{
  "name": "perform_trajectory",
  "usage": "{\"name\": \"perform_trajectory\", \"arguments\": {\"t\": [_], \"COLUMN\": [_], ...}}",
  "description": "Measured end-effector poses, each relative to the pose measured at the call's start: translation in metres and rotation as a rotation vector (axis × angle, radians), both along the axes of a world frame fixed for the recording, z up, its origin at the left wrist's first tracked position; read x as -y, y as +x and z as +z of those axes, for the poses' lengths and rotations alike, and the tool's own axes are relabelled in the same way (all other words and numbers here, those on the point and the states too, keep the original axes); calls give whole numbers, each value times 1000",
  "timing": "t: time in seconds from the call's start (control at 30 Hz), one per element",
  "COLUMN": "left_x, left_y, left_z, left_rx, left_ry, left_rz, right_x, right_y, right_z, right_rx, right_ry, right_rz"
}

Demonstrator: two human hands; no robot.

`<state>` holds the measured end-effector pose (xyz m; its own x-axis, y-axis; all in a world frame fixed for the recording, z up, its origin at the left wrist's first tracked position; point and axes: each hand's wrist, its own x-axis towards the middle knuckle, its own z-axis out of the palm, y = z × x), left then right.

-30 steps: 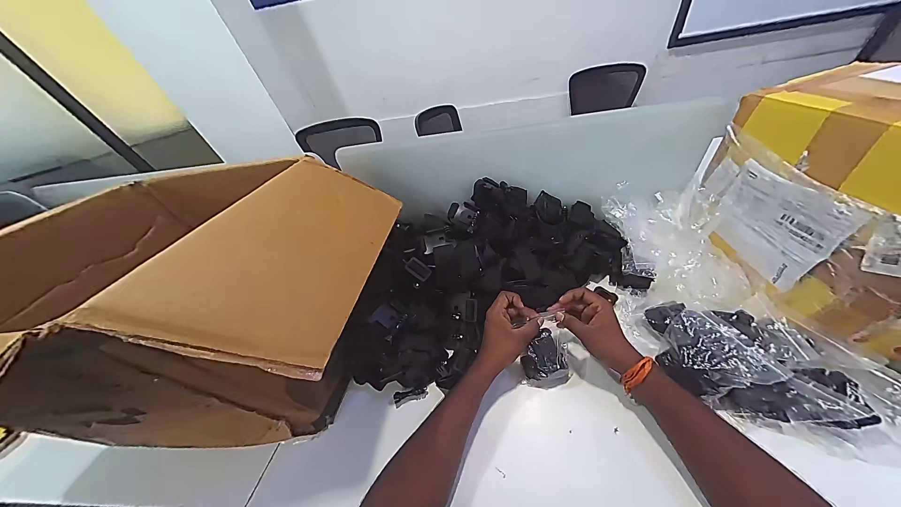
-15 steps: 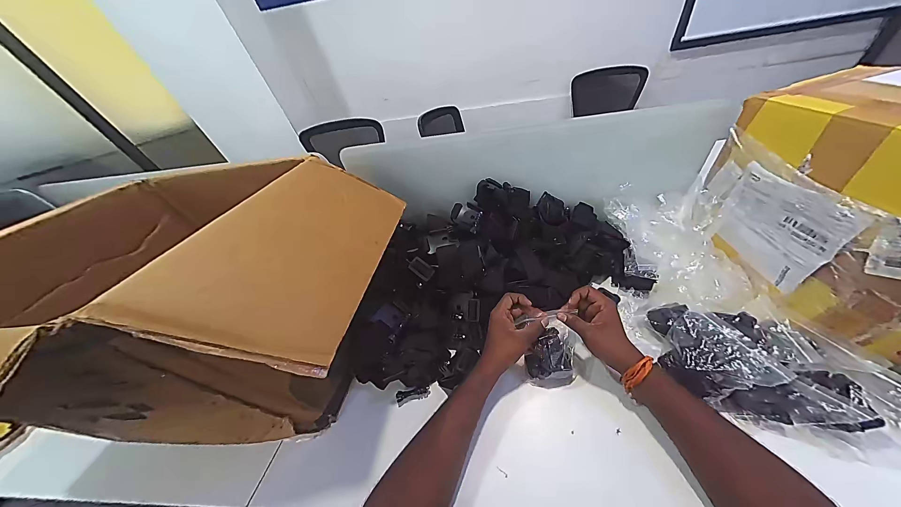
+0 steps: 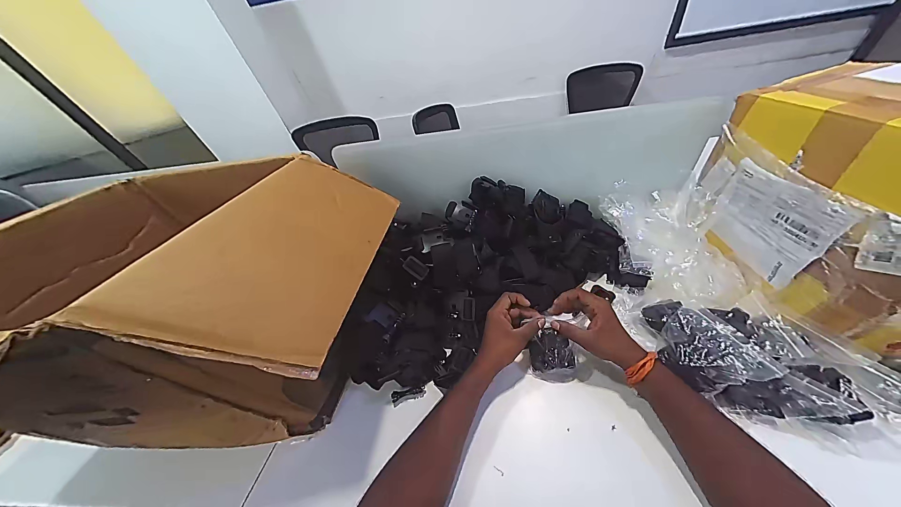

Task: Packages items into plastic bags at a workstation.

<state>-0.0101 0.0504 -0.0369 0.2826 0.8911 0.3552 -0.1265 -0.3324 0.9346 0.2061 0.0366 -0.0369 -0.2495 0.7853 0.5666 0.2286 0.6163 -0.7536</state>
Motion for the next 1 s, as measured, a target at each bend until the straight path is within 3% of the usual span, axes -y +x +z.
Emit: {"name": "perform_trajectory", "arguments": {"t": [0.4,0.63,0.87,1.0], "left_x": [-5,-3,2,4], "left_y": [1,3,6,6], "left_z": [-3,-7,-11,-9], "left_rx": [91,2,-94,-90], "left_ry": [13,216,443,455], "left_rz": [113,159,167,104], "right_x": [-2,1,14,12], "right_y": [9,13,-4,-3], "right_z": [9,9,13,13], "right_rx": [-157,326,418,365], "right_ry": [-263,144,270,239], "right_rz": [-20,-257,-269,-243]}}
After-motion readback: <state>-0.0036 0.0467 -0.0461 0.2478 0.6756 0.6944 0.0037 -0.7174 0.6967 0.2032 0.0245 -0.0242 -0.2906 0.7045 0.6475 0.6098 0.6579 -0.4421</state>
